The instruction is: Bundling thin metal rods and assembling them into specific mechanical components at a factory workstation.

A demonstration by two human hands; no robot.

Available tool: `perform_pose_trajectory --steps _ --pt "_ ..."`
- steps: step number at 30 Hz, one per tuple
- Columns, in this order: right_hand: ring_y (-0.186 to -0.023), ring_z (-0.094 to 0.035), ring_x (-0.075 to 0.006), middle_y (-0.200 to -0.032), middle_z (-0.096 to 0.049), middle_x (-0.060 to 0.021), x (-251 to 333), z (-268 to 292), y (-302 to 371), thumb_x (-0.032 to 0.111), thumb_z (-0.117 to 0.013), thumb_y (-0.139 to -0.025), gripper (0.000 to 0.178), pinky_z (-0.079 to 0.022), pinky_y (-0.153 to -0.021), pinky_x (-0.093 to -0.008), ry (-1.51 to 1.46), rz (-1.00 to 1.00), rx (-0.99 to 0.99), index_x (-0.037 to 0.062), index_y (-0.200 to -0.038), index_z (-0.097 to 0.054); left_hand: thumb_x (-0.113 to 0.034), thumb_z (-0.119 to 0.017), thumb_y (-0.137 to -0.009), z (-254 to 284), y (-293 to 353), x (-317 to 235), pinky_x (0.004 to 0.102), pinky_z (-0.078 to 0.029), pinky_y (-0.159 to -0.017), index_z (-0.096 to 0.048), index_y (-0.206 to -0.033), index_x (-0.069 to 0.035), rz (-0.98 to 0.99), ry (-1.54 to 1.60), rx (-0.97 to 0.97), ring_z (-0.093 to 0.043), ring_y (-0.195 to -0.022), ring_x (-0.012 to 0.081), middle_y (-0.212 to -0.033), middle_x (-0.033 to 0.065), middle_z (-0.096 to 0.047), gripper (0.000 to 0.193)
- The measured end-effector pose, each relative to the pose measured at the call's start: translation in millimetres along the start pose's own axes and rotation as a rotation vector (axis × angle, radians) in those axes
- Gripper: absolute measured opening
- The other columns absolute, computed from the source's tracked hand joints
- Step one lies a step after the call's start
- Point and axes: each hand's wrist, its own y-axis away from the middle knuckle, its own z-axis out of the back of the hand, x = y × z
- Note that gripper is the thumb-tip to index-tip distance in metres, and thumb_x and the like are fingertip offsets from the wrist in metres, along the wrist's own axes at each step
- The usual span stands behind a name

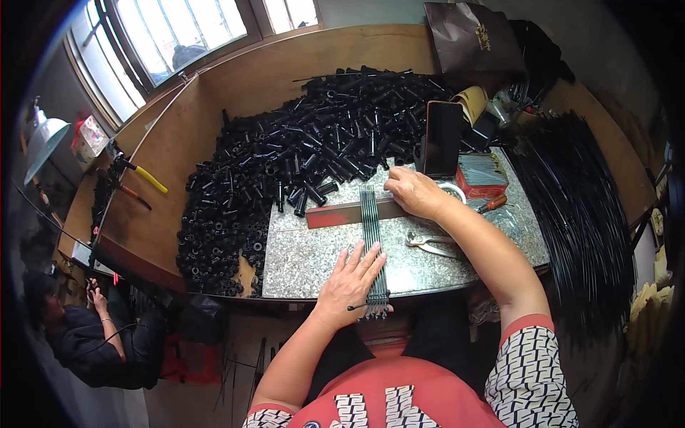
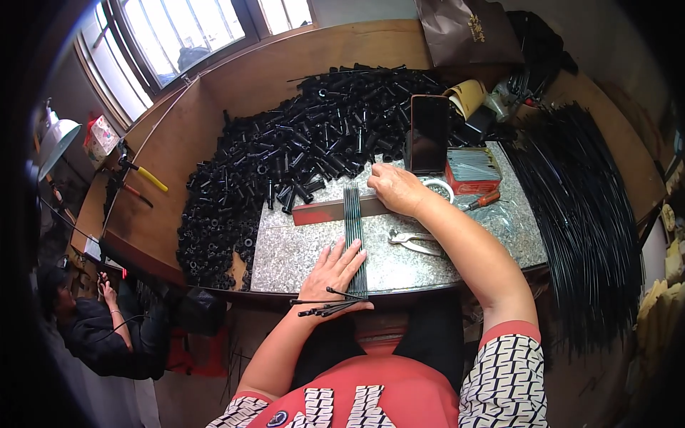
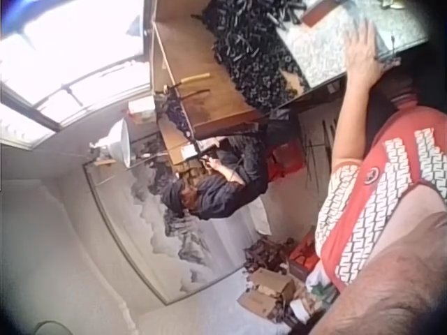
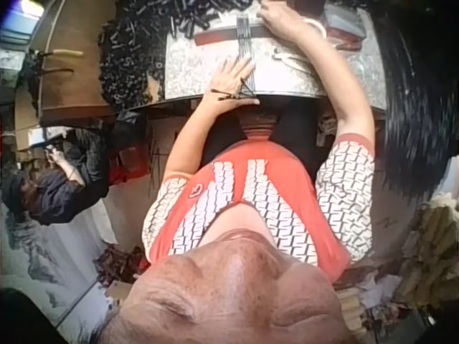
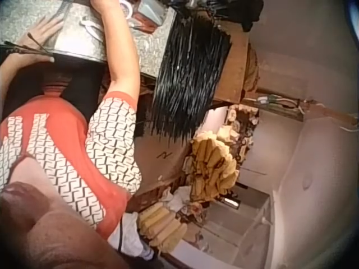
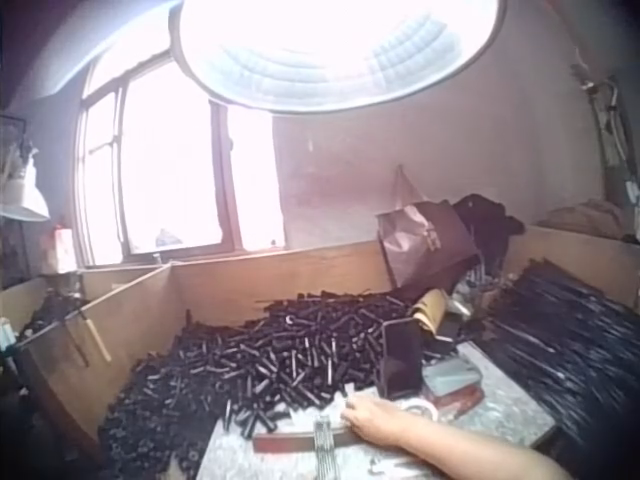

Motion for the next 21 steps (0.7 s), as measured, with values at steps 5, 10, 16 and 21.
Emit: perform_pose_trajectory --steps 5,10,16,21 --pt "-0.094 -0.057 -0.0306 -0.093 -0.055 -0.0133 5.1 3.4 0.1 0.004 -0.055 -0.078 0.006 -0.048 -0.081 -0.0402 0.003 0.008 -0.004 0.0032 -0.082 -0.06 -0.061 -0.068 -0.07 0.6 -0.6 -1.1 0.0509 -0.024 -0.112 -0.036 -0.143 -0.006 -0.008 -0.005 -0.007 -0.029 -0.138 0.038 -0.149 0.0151 -0.033 0.097" --pt "-0.093 -0.057 -0.0305 -0.093 -0.055 -0.0133 9.2 0.7 -6.3 0.005 -0.055 -0.08 0.006 -0.048 -0.079 -0.0395 -0.067 0.014 -0.03 0.0029 -0.083 -0.06 -0.049 -0.077 -0.067 2.1 1.0 -1.7 0.0496 -0.024 -0.112 -0.033 -0.144 -0.007 0.001 -0.027 0.019 -0.028 -0.139 0.0362 -0.15 0.0138 -0.032 0.098" --pt "-0.09 -0.059 -0.03 -0.093 -0.056 -0.0117 9.9 12.4 1.7 0.003 -0.058 -0.08 0.017 -0.051 -0.076 -0.0388 -0.058 0.063 -0.136 0.0041 -0.096 -0.063 -0.042 -0.083 -0.059 1.5 -0.2 -3.1 0.0488 -0.025 -0.113 -0.031 -0.145 -0.009 -0.011 -0.022 0.023 -0.027 -0.14 0.0346 -0.152 0.0119 -0.029 0.106" --pt "-0.089 -0.061 -0.0315 -0.092 -0.059 -0.0121 -24.1 71.5 21.5 0.0 -0.062 -0.079 0.014 -0.051 -0.076 -0.0378 0.122 -0.147 -0.175 0.0035 -0.093 -0.064 -0.045 -0.082 -0.06 -5.1 5.7 3.2 0.0491 -0.026 -0.112 -0.034 -0.144 -0.009 0.013 -0.024 -0.021 -0.028 -0.14 0.0337 -0.151 0.0112 -0.03 0.103"
